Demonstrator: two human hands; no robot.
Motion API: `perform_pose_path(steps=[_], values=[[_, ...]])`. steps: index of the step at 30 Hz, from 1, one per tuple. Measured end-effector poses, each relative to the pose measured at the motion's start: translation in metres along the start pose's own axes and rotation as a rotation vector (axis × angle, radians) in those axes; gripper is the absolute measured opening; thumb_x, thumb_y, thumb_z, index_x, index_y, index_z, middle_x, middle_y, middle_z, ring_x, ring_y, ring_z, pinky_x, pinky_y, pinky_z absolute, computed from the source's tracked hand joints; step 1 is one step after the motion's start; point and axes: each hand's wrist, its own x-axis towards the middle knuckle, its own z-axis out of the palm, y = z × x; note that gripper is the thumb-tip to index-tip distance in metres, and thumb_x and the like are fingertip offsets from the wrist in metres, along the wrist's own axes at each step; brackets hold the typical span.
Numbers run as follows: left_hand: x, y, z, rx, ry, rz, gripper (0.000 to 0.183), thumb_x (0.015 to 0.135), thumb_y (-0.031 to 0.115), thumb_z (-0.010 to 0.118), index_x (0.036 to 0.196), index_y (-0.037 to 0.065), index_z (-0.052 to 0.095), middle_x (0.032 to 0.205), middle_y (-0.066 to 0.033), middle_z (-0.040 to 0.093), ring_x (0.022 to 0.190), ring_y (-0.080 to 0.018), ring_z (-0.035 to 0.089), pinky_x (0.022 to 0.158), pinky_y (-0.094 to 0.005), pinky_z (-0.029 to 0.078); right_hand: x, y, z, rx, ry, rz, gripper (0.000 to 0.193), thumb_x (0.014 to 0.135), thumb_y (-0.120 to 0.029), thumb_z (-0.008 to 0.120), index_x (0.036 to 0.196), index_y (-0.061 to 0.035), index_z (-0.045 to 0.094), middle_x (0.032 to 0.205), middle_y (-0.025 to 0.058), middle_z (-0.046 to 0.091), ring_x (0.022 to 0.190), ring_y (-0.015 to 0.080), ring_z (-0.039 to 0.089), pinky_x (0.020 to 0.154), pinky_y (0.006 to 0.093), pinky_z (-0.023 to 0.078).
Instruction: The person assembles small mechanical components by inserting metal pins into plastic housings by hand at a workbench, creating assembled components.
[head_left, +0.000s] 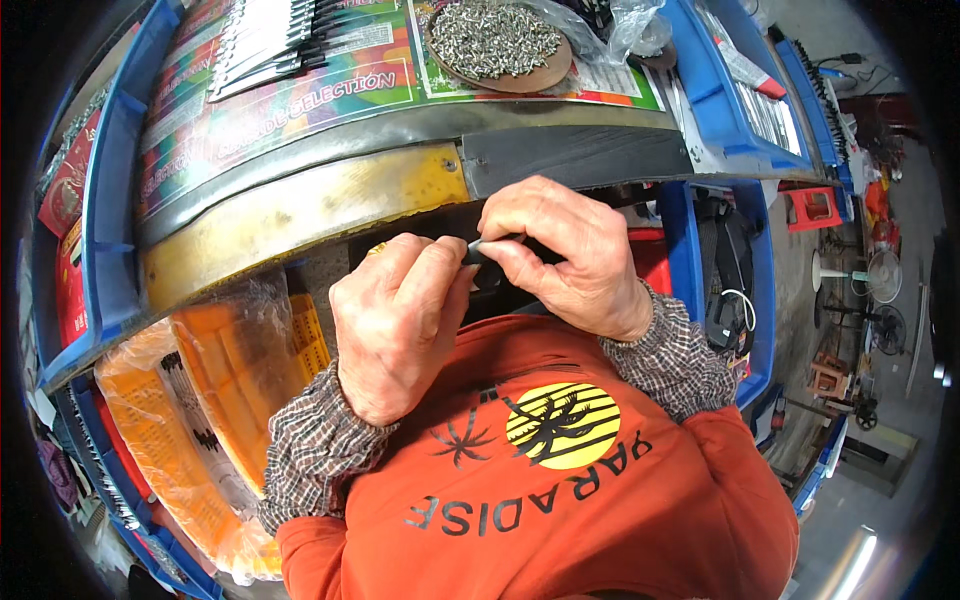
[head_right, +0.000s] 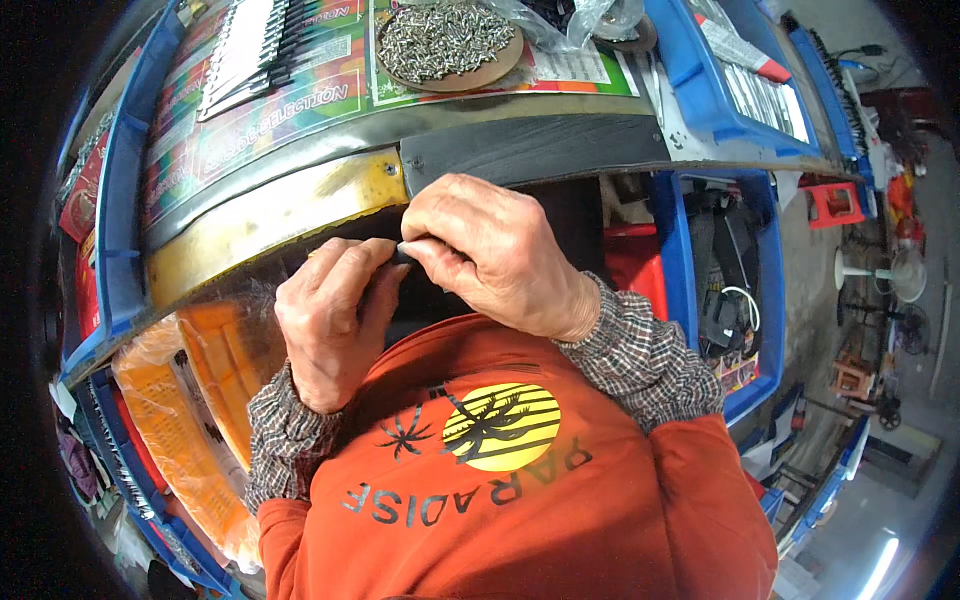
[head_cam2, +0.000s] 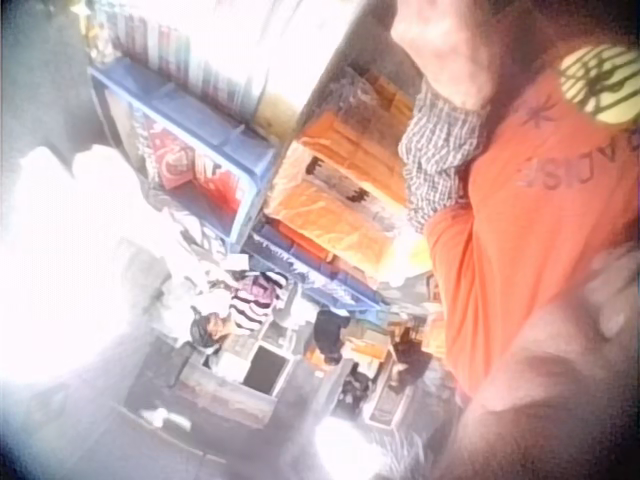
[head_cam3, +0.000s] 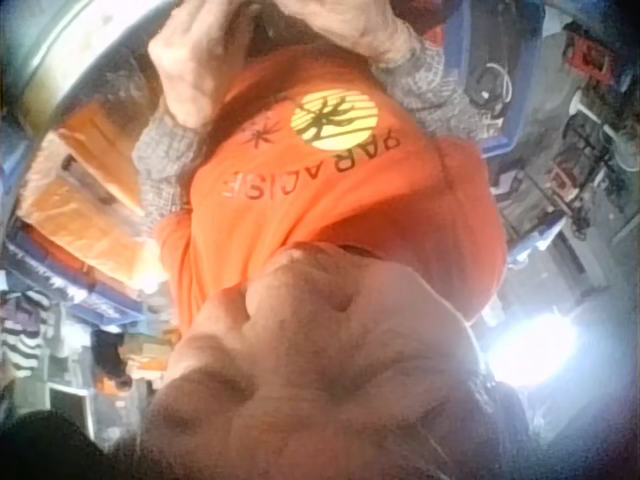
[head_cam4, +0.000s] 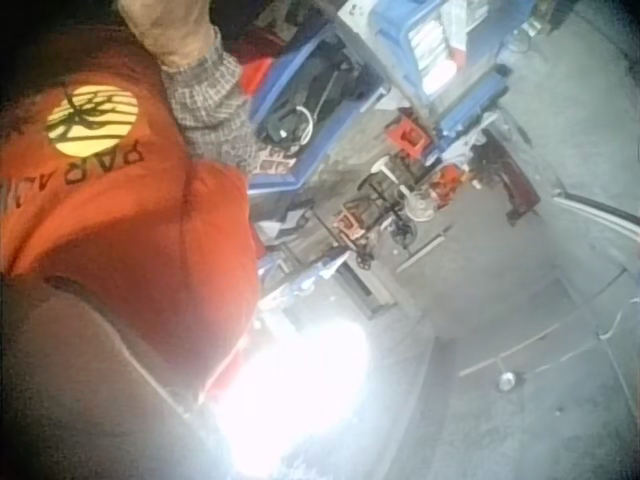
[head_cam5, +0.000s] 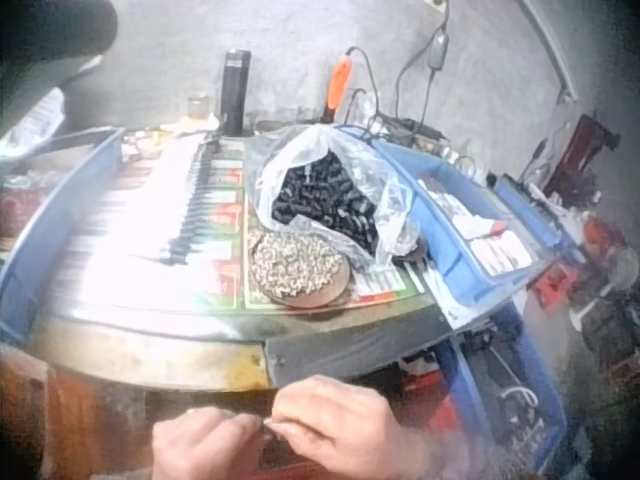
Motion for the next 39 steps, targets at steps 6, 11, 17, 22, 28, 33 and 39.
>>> perform_pose_path(steps=[6, 11, 17, 22, 28, 33, 39], values=[[-0.003, -0.005, 0.006, 0.029, 0.068, 0.086, 0.028, 0.066, 0.0, 0.072, 0.091, 0.002, 0.06, 0.074, -0.0088, 0.057, 0.062, -0.025, 0.058, 0.052, -0.0341, 0.048, -0.008, 0.001, 0.007, -0.219, 0.047, -0.228, 0.027, 0.065, 0.004, 0.073, 0.09, 0.0015, 0.062, 0.085, 0.0125, 0.062, 0.075, 0.0278, 0.064, 0.064, 0.0352, 0.054], [-0.002, -0.008, 0.009, 0.037, 0.086, 0.132, 0.028, 0.066, -0.001, 0.071, 0.091, 0.001, 0.06, 0.074, -0.0088, 0.057, 0.06, -0.0241, 0.058, 0.051, -0.0333, 0.047, -0.012, 0.003, 0.008, -0.215, 0.071, -0.243, 0.027, 0.066, 0.002, 0.075, 0.09, 0.0026, 0.063, 0.086, 0.0142, 0.063, 0.077, 0.0288, 0.065, 0.065, 0.0342, 0.055], [0.013, -0.005, -0.002, 0.081, 0.111, 0.146, 0.029, 0.066, 0.001, 0.072, 0.092, 0.002, 0.061, 0.073, -0.0087, 0.056, 0.059, -0.0248, 0.058, 0.051, -0.0344, 0.046, 0.015, 0.004, -0.022, -0.188, 0.137, -0.016, 0.015, 0.073, 0.001, 0.072, 0.086, -0.0001, 0.065, 0.083, 0.0102, 0.065, 0.076, 0.0243, 0.064, 0.069, 0.0318, 0.051], [0.013, -0.01, -0.006, 0.114, 0.085, 0.085, 0.027, 0.066, 0.0, 0.072, 0.091, 0.003, 0.061, 0.07, -0.0085, 0.053, 0.057, -0.0254, 0.055, 0.049, -0.0356, 0.044, 0.034, 0.04, -0.037, -0.451, 0.22, 0.028, 0.016, 0.074, -0.01, 0.073, 0.087, -0.0032, 0.065, 0.083, 0.0079, 0.064, 0.082, 0.0268, 0.058, 0.072, 0.0372, 0.046], [0.014, -0.012, -0.011, 0.106, 0.064, -0.01, 0.021, 0.071, -0.003, 0.071, 0.089, 0.002, 0.062, 0.074, -0.011, 0.06, 0.063, -0.0269, 0.06, 0.056, -0.0343, 0.047, 0.044, 0.063, -0.04, -0.559, 0.172, 0.043, 0.024, 0.073, -0.016, 0.074, 0.091, -0.0026, 0.066, 0.089, 0.0087, 0.062, 0.09, 0.0275, 0.052, 0.08, 0.0382, 0.044], [0.012, -0.017, -0.009, 0.104, 0.065, 0.019, 0.025, 0.068, -0.002, 0.072, 0.09, 0.002, 0.061, 0.071, -0.01, 0.056, 0.06, -0.0263, 0.057, 0.051, -0.0351, 0.046, 0.048, 0.066, -0.038, -0.61, 0.128, 0.047, 0.03, 0.072, -0.021, 0.076, 0.091, -0.0017, 0.066, 0.092, 0.0099, 0.06, 0.092, 0.0277, 0.05, 0.082, 0.0388, 0.043], [0.011, -0.016, -0.011, 0.096, 0.029, -0.007, 0.024, 0.069, -0.002, 0.072, 0.09, 0.002, 0.06, 0.071, -0.01, 0.055, 0.059, -0.0262, 0.056, 0.051, -0.0351, 0.045, 0.049, 0.067, -0.037, -0.62, 0.116, 0.039, 0.031, 0.072, -0.025, 0.077, 0.089, -0.0017, 0.066, 0.091, 0.0093, 0.06, 0.092, 0.0273, 0.05, 0.082, 0.0382, 0.043]])
